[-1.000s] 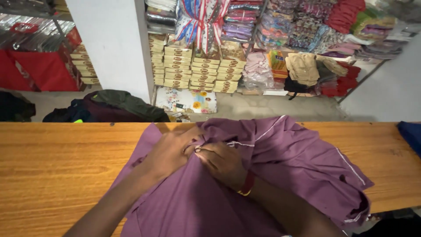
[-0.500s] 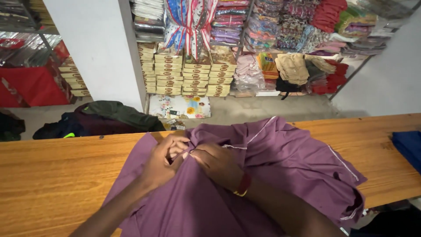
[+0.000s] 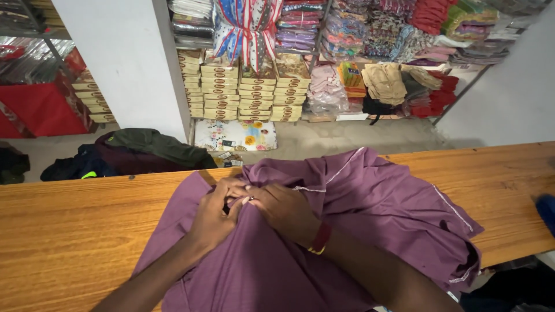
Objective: The recorder folds a purple shirt and smooths it on a wooden table in a garment warehouse or shop.
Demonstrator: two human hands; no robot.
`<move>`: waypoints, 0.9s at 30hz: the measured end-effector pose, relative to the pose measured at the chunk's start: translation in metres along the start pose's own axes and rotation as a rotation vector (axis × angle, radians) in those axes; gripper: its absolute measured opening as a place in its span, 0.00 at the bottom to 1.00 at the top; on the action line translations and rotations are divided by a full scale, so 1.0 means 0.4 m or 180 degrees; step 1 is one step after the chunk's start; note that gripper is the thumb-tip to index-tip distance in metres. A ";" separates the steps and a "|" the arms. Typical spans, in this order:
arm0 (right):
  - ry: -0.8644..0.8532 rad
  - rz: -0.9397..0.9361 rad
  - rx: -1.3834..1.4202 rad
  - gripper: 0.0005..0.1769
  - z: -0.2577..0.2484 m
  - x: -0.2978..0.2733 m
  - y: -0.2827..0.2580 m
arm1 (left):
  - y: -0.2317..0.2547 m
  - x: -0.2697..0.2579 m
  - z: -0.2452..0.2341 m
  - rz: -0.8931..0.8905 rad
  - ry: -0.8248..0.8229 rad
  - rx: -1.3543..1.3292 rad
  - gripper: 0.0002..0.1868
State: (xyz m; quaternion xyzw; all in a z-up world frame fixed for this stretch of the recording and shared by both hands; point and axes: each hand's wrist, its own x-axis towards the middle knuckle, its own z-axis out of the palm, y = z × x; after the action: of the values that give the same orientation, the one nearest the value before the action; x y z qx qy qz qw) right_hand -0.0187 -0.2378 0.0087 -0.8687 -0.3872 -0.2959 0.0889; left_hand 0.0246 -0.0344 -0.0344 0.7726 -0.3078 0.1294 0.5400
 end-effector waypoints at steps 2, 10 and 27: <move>0.0010 -0.0016 -0.0128 0.10 -0.003 0.003 -0.001 | -0.002 0.000 -0.001 0.0103 -0.0091 0.0011 0.18; 0.0175 -0.0041 0.0310 0.09 -0.007 0.001 0.010 | -0.008 -0.012 -0.002 0.0403 -0.0148 0.0400 0.16; -0.0146 0.0496 -0.0486 0.06 0.024 0.004 -0.019 | 0.063 -0.010 -0.012 0.0627 0.0415 0.0764 0.14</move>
State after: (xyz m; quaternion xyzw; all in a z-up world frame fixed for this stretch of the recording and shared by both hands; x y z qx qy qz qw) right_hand -0.0193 -0.2279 0.0014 -0.9069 -0.2967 -0.2968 0.0363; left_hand 0.0066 -0.0343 -0.0159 0.7876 -0.3287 0.2674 0.4473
